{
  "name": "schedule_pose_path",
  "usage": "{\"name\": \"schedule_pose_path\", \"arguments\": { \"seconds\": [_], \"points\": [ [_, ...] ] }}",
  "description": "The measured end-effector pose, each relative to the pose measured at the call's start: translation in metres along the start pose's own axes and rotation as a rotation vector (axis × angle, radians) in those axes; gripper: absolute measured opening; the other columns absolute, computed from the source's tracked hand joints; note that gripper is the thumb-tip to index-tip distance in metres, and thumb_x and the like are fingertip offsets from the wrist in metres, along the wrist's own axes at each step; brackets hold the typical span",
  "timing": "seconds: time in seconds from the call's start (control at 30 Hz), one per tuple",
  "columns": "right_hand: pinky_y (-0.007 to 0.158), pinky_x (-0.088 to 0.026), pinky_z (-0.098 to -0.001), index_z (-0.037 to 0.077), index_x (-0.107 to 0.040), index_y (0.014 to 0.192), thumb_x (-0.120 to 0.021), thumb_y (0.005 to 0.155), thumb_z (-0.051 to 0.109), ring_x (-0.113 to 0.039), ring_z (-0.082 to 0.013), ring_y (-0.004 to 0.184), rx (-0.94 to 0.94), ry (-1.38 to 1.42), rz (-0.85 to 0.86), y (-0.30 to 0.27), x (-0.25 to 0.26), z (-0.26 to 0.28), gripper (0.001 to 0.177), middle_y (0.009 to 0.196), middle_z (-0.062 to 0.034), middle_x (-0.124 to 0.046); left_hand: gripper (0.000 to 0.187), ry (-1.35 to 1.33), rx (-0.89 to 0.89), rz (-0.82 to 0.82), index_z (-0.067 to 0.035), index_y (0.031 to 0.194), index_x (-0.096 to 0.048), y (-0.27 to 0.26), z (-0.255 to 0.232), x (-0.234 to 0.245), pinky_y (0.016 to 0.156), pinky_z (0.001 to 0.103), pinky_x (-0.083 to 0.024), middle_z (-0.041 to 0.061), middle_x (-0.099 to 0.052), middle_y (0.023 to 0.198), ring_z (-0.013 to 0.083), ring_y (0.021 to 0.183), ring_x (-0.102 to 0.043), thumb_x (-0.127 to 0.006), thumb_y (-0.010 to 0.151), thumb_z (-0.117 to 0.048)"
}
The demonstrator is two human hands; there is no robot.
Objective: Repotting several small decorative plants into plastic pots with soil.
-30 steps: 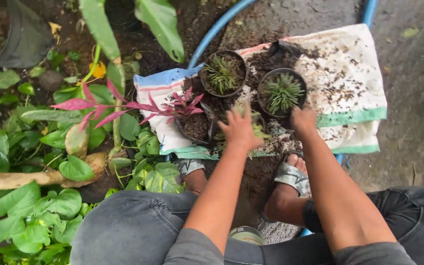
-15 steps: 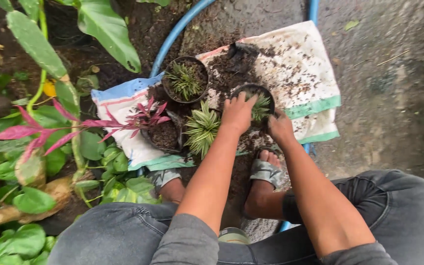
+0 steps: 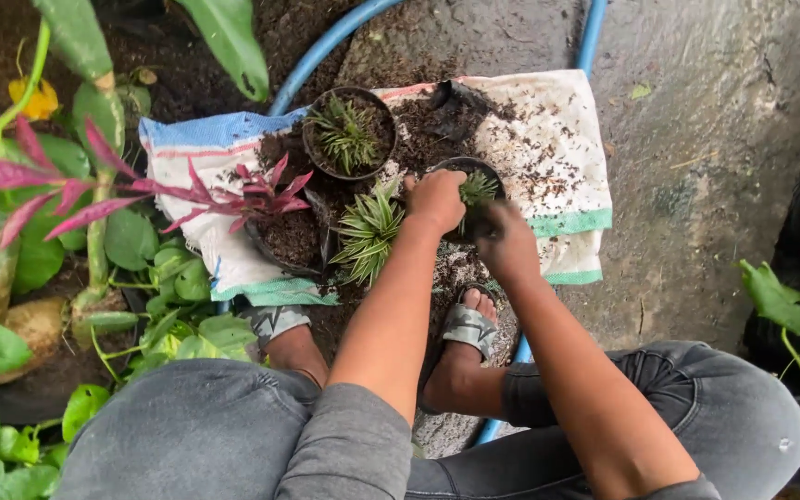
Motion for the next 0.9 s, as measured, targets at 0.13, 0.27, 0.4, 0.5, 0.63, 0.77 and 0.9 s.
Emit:
{"name": "schedule_pose_path", "arguments": {
  "seconds": [0.13, 0.27, 0.4, 0.5, 0.63, 0.77, 0.9],
  "points": [
    [0.095, -0.053, -0.0657, 0.002, -0.050, 0.140, -0.075, 0.074, 0.003, -0.061, -0.0595, 0.110, 0.011, 0.078, -0.034, 0.015, 0.007, -0.010, 0.071, 0.117, -0.0317, -0.055, 0.047, 0.006, 0.012, 0.018, -0.018, 0.144, -0.060, -0.005, -0.005, -0.001, 0.123, 0.063, -0.021, 0.008, -0.066, 0.137, 0.0281, 0.134, -0.058, -0.053, 0.100, -0.003],
    [0.099, -0.054, -0.0602, 0.005, -0.059, 0.137, -0.074, 0.073, 0.007, -0.063, -0.0535, 0.112, -0.153, -0.013, 0.137, 0.021, -0.011, -0.043, 0.065, 0.124, -0.0259, -0.056, 0.047, -0.206, 0.004, 0.010, -0.008, 0.148, -0.054, -0.027, -0.012, 0.021, 0.124, 0.063, -0.024, 0.018, -0.065, 0.138, 0.0365, 0.136, -0.056, -0.051, 0.102, 0.000],
    [0.107, -0.050, -0.0582, 0.008, -0.055, 0.145, -0.078, 0.072, 0.015, -0.061, -0.0510, 0.121, -0.214, -0.076, 0.326, 0.035, -0.030, -0.051, 0.077, 0.137, -0.0256, -0.054, 0.049, -0.301, -0.003, 0.048, -0.004, 0.151, -0.050, -0.038, -0.015, 0.035, 0.124, 0.063, -0.027, 0.023, -0.055, 0.148, 0.0420, 0.143, -0.047, -0.050, 0.102, 0.000],
    [0.114, -0.045, -0.0558, 0.009, -0.043, 0.153, -0.078, 0.070, 0.014, -0.054, -0.0503, 0.131, -0.236, -0.073, 0.402, 0.038, -0.009, -0.009, 0.090, 0.145, -0.0259, -0.048, 0.051, -0.343, 0.018, 0.058, -0.006, 0.152, -0.048, -0.030, -0.001, 0.024, 0.123, 0.065, -0.029, 0.025, -0.050, 0.152, 0.0426, 0.145, -0.044, -0.052, 0.101, -0.002],
    [0.116, -0.043, -0.0558, 0.005, -0.038, 0.155, -0.078, 0.069, 0.012, -0.049, -0.0526, 0.135, -0.184, -0.090, 0.433, 0.043, -0.006, 0.002, 0.095, 0.148, -0.0289, -0.042, 0.051, -0.349, 0.069, 0.051, -0.007, 0.152, -0.049, -0.030, -0.002, 0.030, 0.122, 0.063, -0.030, 0.021, -0.053, 0.151, 0.0409, 0.145, -0.046, -0.053, 0.101, -0.004],
    [0.113, -0.048, -0.0538, 0.009, -0.053, 0.148, -0.089, 0.058, 0.018, -0.052, -0.0500, 0.134, -0.091, -0.103, 0.428, 0.055, -0.007, 0.011, 0.097, 0.141, -0.0264, -0.049, 0.043, -0.326, 0.041, 0.035, -0.014, 0.137, -0.066, -0.033, -0.016, 0.041, 0.121, 0.058, -0.030, 0.014, -0.065, 0.141, 0.0363, 0.138, -0.055, -0.059, 0.095, -0.012],
    [0.113, -0.046, -0.0566, 0.013, -0.050, 0.152, -0.092, 0.057, 0.018, -0.054, -0.0505, 0.130, -0.157, -0.039, 0.467, 0.064, -0.020, -0.022, 0.104, 0.139, -0.0264, -0.052, 0.032, -0.367, 0.036, -0.017, -0.017, 0.116, -0.075, -0.030, -0.013, 0.047, 0.120, 0.054, -0.032, 0.010, -0.074, 0.126, 0.0336, 0.131, -0.062, -0.068, 0.084, -0.018]
  ]
}}
Point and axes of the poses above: each hand's wrist, its own y-axis towards the middle knuckle, its own x-axis out of the back of the hand, z = x × y, the point moved 4 cm from there along y, towards the middle knuckle
